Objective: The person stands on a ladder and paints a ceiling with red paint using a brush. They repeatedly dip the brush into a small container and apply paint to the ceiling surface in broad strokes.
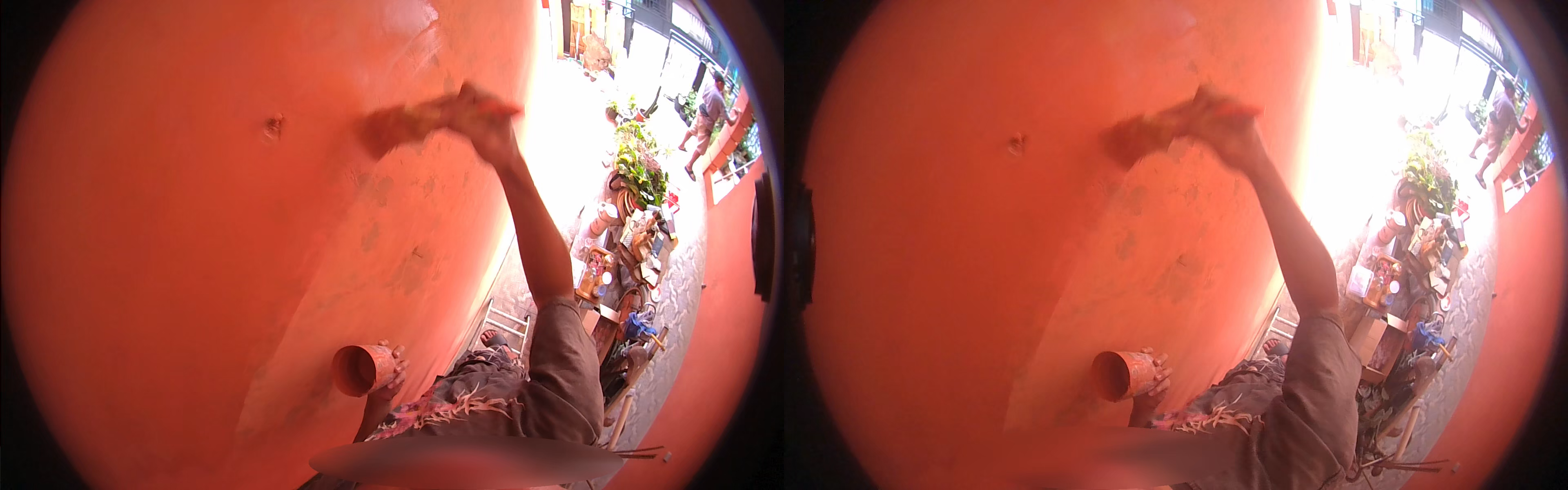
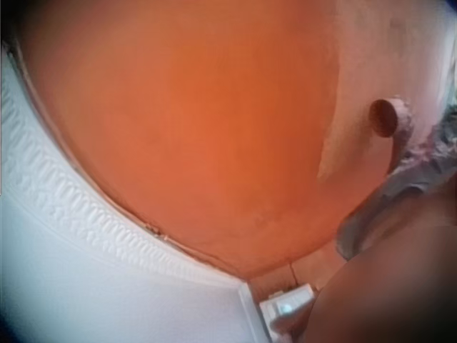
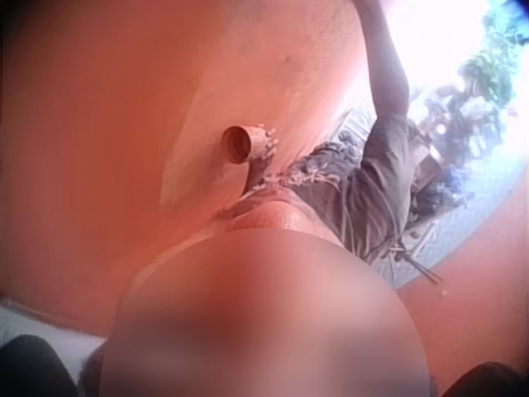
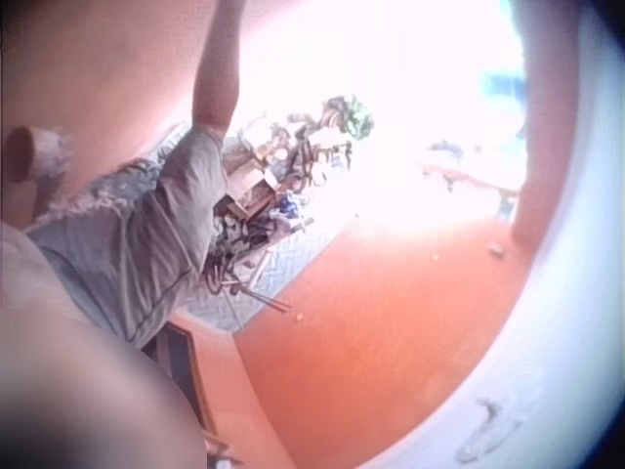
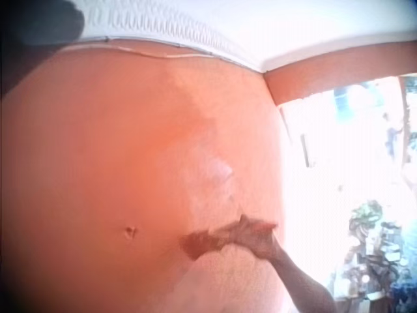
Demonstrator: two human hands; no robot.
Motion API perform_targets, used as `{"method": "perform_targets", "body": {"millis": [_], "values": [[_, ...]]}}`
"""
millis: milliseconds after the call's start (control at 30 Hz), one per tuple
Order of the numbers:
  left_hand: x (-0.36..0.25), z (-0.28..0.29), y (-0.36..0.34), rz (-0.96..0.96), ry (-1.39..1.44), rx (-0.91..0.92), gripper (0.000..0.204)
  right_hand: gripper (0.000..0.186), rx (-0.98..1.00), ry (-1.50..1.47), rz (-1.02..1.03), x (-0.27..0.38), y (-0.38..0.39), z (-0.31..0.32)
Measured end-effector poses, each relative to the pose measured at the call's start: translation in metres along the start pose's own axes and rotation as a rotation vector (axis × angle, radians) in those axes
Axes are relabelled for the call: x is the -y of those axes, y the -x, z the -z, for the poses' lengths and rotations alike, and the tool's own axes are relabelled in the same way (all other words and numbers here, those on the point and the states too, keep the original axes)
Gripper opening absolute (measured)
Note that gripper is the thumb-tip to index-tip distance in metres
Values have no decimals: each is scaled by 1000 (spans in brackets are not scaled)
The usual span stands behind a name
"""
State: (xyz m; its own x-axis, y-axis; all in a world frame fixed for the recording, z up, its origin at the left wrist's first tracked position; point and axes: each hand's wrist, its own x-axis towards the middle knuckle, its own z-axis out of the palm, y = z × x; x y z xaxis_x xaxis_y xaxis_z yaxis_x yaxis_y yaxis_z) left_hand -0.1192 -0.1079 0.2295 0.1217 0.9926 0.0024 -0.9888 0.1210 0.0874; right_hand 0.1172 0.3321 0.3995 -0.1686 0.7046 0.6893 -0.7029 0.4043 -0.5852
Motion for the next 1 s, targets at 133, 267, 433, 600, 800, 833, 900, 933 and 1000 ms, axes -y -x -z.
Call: {"method": "perform_targets", "body": {"millis": [133, 267, 433, 600, 800, 833, 900, 933, 1000], "values": [[-4, 1, -4, 11, 7, 24, 57, 8, -307, 228, 244, -30, -86, 106], [-20, 27, -4, -10, 33, 28, 59, 4, -567, 433, 260, -74, -88, 119], [-9, 43, -11, -40, 78, 53, 60, 10, -293, 714, 318, -86, -26, 32], [-1, 43, -26, -44, 79, 84, 62, 11, 126, 192, 13, -7, 77, -19], [9, 38, -74, -49, 28, 134, 64, 11, -295, -440, -248, -5, 122, 9], [12, 39, -81, -56, 8, 128, 64, 8, -310, -274, -274, -13, 134, 22], [20, 40, -84, -89, -28, 90, 64, 5, -300, 306, -300, -14, 150, 36], [24, 45, -87, -111, -46, 67, 64, 4, -322, 209, -352, -10, 152, 37], [32, 43, -88, -160, -92, -11, 64, 4, -397, -12, -473, 1, 155, 33]]}}
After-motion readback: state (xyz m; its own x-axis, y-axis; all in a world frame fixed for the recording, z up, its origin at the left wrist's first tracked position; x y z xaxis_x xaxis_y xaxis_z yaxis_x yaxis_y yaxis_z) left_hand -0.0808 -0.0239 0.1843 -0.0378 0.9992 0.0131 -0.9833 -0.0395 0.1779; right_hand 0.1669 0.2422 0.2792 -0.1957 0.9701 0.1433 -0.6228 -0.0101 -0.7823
